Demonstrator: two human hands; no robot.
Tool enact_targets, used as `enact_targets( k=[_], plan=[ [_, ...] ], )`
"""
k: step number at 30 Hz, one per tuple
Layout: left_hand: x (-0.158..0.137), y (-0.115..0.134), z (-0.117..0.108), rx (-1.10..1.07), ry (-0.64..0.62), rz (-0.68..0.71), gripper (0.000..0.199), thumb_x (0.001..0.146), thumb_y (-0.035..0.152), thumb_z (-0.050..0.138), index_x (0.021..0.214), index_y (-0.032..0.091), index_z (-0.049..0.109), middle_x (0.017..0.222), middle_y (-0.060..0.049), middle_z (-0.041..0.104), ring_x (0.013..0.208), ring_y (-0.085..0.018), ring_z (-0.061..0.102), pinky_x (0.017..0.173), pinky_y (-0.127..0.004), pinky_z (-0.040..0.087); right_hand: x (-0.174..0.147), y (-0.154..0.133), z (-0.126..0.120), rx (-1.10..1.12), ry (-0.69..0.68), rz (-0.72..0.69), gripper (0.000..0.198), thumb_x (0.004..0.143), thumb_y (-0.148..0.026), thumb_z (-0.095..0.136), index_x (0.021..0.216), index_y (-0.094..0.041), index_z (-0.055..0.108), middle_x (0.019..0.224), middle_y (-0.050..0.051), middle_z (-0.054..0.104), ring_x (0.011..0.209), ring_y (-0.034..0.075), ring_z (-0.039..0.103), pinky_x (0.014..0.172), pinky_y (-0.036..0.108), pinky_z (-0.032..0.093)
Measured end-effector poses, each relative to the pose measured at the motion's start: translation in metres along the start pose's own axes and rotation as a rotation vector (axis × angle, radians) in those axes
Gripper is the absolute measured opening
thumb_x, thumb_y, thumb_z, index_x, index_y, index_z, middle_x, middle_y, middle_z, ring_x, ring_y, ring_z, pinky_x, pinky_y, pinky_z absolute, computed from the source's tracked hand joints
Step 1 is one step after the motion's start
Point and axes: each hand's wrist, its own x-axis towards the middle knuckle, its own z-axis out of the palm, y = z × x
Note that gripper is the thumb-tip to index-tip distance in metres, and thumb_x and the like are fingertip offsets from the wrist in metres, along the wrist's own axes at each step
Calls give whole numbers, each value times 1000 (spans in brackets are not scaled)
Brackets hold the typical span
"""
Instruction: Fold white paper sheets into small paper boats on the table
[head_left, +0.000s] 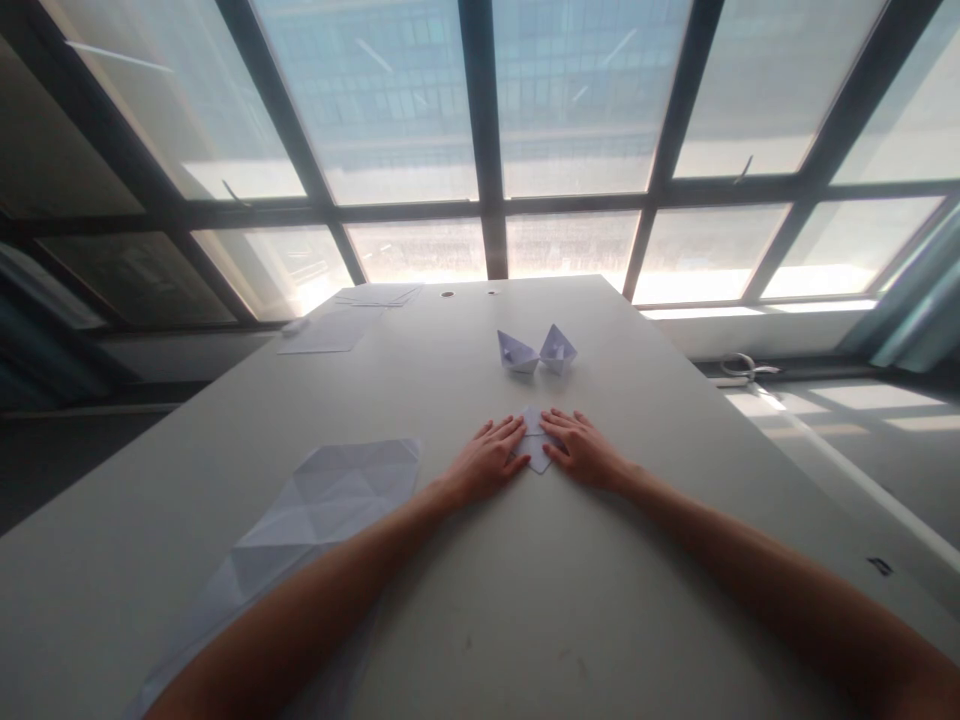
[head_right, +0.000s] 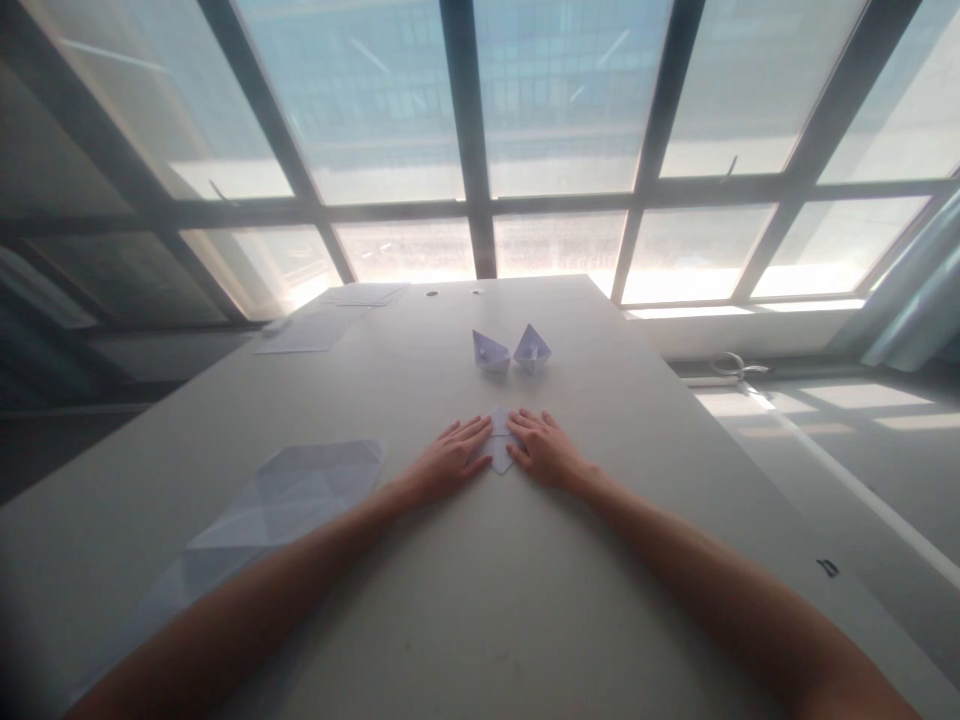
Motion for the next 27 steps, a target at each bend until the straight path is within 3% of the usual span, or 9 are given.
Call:
enact_targets(
  k=[7, 15, 27],
  plan=[
    [2, -2, 1, -63, 44, 15, 57, 95, 42, 50, 146, 17, 41, 152, -13, 39, 142, -24, 34, 117, -44, 27, -3, -2, -6, 59, -16, -88, 71, 88, -46, 59, 148, -16, 37, 151, 16, 39, 143, 29, 30, 116, 54, 20],
    [4, -1, -5, -72, 112, 61, 54, 89, 37, 62, 137, 15, 50, 142, -14, 51, 132, -27, 46, 111, -40, 37, 1, -6, -9, 132, 37, -80, 72, 81, -44, 68, 143, -13, 47, 143, 18, 50, 133, 31, 46, 110, 45, 37],
    [5, 1, -9, -101, 117, 48, 54, 85, 38, 68, 134, 20, 54, 139, -9, 55, 124, -27, 52, 107, -39, 40, 1, -8, -12, 129, 32, -41, 75, 77, -42, 74, 144, -20, 47, 147, 13, 46, 133, 31, 45, 110, 43, 37]
  ],
)
